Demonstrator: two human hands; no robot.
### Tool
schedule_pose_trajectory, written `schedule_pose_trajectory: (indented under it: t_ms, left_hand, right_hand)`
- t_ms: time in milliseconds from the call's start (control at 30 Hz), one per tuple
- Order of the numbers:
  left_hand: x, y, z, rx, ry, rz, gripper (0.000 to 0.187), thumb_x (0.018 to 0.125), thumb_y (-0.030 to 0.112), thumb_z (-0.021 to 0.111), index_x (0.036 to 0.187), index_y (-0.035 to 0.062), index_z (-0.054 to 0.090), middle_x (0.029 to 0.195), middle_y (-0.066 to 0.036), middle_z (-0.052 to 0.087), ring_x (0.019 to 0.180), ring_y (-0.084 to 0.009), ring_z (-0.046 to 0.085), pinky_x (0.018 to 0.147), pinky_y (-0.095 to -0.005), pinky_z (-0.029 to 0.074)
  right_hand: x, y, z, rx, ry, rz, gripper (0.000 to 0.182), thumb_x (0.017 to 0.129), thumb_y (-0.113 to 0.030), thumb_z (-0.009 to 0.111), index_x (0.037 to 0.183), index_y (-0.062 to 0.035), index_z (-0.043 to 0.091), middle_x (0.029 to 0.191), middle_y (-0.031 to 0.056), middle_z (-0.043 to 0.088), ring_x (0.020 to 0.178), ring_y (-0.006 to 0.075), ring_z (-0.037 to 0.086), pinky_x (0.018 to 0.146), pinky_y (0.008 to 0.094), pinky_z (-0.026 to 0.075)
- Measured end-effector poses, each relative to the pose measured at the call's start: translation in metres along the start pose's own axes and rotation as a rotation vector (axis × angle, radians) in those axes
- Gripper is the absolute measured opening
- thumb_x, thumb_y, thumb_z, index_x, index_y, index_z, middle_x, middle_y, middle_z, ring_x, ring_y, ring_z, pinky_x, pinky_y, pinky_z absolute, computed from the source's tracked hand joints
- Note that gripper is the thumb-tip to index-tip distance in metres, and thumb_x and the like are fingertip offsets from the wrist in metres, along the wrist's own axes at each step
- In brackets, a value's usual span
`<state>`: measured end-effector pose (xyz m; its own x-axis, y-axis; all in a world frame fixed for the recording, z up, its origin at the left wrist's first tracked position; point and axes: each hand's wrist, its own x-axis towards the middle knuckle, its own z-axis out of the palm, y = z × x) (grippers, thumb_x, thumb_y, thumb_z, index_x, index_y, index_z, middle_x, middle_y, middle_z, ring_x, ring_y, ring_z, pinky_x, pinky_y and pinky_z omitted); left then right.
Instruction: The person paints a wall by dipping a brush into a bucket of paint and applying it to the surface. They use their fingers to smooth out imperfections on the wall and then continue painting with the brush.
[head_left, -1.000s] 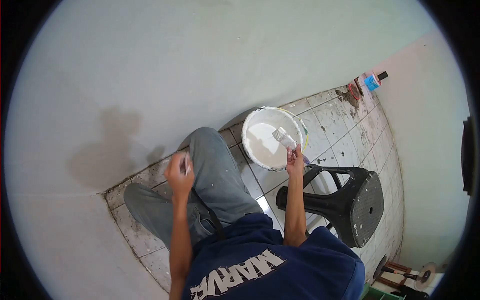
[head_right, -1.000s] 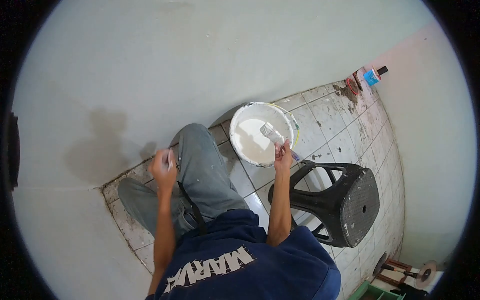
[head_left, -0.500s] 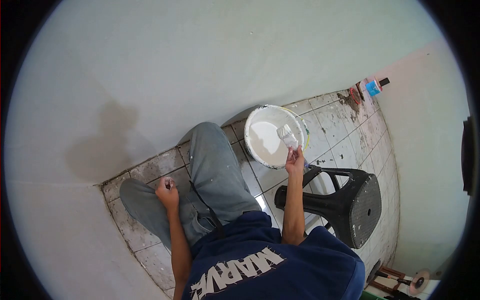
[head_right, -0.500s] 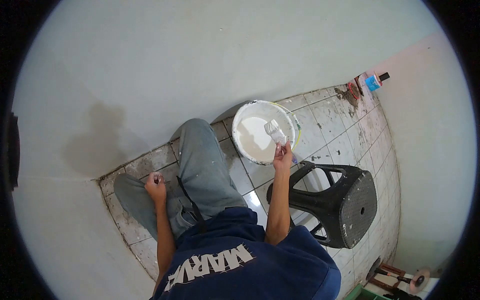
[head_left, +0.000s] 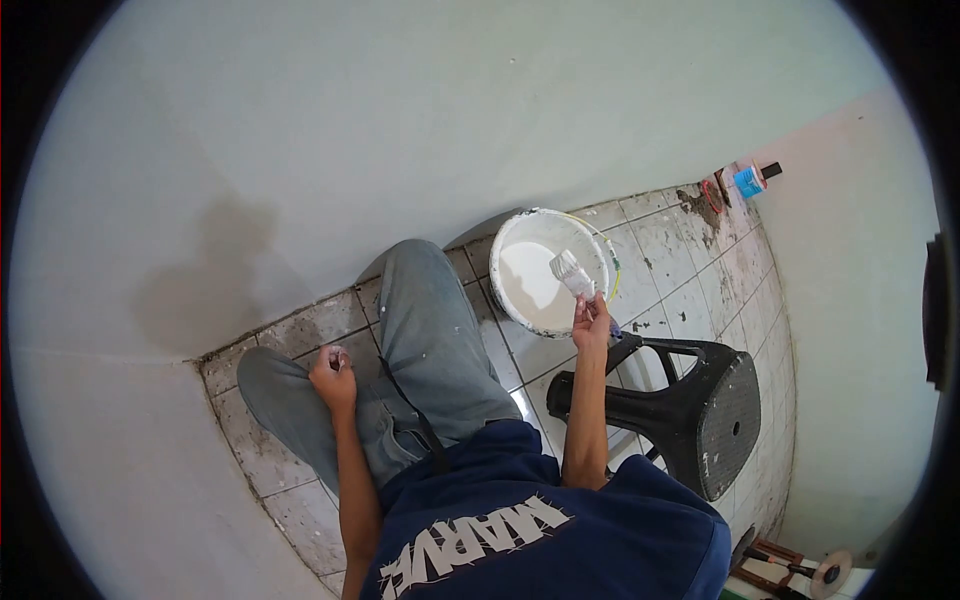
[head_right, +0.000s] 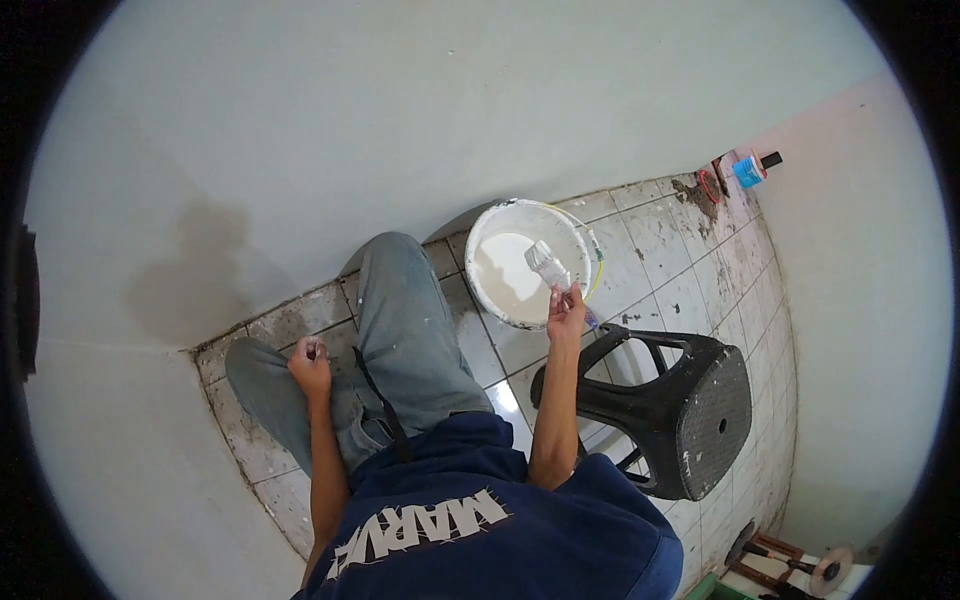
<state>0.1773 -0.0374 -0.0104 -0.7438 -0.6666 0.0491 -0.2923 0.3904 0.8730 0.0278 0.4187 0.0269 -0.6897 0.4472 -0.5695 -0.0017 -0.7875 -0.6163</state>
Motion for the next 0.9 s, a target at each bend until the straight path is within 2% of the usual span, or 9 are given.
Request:
schedule_pose_trajectory:
  t_ms: [100,200,300,500,600,700,800,900]
  left_hand:
    - [0.000,-0.001,0.001,0.022,0.001,0.007,0.003,0.083,0.002,0.066,0.084,0.0006,0.063,0.065,-0.011,0.063,0.058,-0.0190,0.060,0.059,-0.0332,0.047]
    - [-0.001,0.008,-0.001,0.043,-0.006,0.018,0.004,0.083,0.002,0.066,0.085,0.0003,0.063,0.065,-0.011,0.062,0.058,-0.0187,0.060,0.059,-0.0330,0.047]
    - [-0.001,0.011,-0.001,0.034,-0.018,0.016,0.004,0.083,0.003,0.066,0.085,0.0003,0.063,0.065,-0.011,0.062,0.058,-0.0184,0.059,0.059,-0.0330,0.047]
    - [-0.001,0.003,0.001,0.028,-0.030,-0.004,0.005,0.083,0.003,0.066,0.086,0.0004,0.063,0.065,-0.010,0.062,0.059,-0.0175,0.059,0.060,-0.0324,0.047]
    - [0.001,0.004,0.002,0.023,-0.025,0.014,0.005,0.083,0.003,0.066,0.086,0.0005,0.064,0.065,-0.010,0.063,0.059,-0.0171,0.059,0.060,-0.0320,0.047]
    - [0.001,-0.003,0.002,0.005,-0.045,-0.027,0.005,0.083,0.002,0.066,0.086,0.0004,0.064,0.066,-0.009,0.063,0.059,-0.0169,0.060,0.060,-0.0320,0.048]
    - [0.002,-0.010,0.004,-0.016,-0.043,-0.044,0.005,0.083,0.002,0.066,0.086,-0.0001,0.063,0.066,-0.009,0.064,0.059,-0.0167,0.060,0.061,-0.0321,0.048]
    - [0.003,-0.006,0.002,-0.015,-0.053,-0.045,0.005,0.083,0.002,0.066,0.086,-0.0008,0.063,0.067,-0.010,0.064,0.060,-0.0166,0.060,0.061,-0.0321,0.048]
  right_hand:
    - [-0.007,0.002,0.007,0.063,0.051,0.008,0.017,0.090,-0.009,0.070,0.100,0.0027,0.062,0.097,0.0170,0.068,0.087,0.0257,0.070,0.071,0.0258,0.063]
    - [0.000,0.006,0.000,0.137,-0.009,0.057,0.020,0.089,-0.006,0.069,0.105,0.0036,0.061,0.103,0.0195,0.066,0.093,0.0277,0.069,0.078,0.0283,0.063]
    - [-0.005,0.008,0.000,0.032,-0.057,0.020,0.024,0.089,-0.006,0.069,0.110,0.0033,0.061,0.104,0.0171,0.066,0.097,0.0283,0.068,0.082,0.0316,0.062]
    - [0.004,0.014,-0.014,-0.013,-0.126,-0.031,0.033,0.090,-0.006,0.066,0.122,-0.0028,0.060,0.108,0.0110,0.067,0.101,0.0244,0.066,0.081,0.0317,0.059]
    - [-0.001,0.017,-0.016,-0.011,-0.156,-0.082,0.033,0.090,-0.003,0.064,0.122,-0.0044,0.060,0.109,0.0096,0.067,0.101,0.0225,0.065,0.080,0.0300,0.059]
    - [0.003,0.025,-0.023,0.025,-0.088,-0.125,0.035,0.090,-0.001,0.063,0.124,-0.0046,0.058,0.109,0.0083,0.067,0.100,0.0216,0.065,0.079,0.0295,0.058]
    - [-0.006,0.032,-0.021,-0.105,-0.049,-0.238,0.039,0.092,-0.004,0.062,0.130,-0.0020,0.054,0.112,0.0092,0.066,0.096,0.0202,0.066,0.077,0.0283,0.058]
    - [-0.012,0.034,-0.020,-0.040,-0.018,-0.198,0.038,0.093,-0.004,0.062,0.129,-0.0020,0.055,0.111,0.0085,0.067,0.094,0.0190,0.066,0.078,0.0282,0.058]
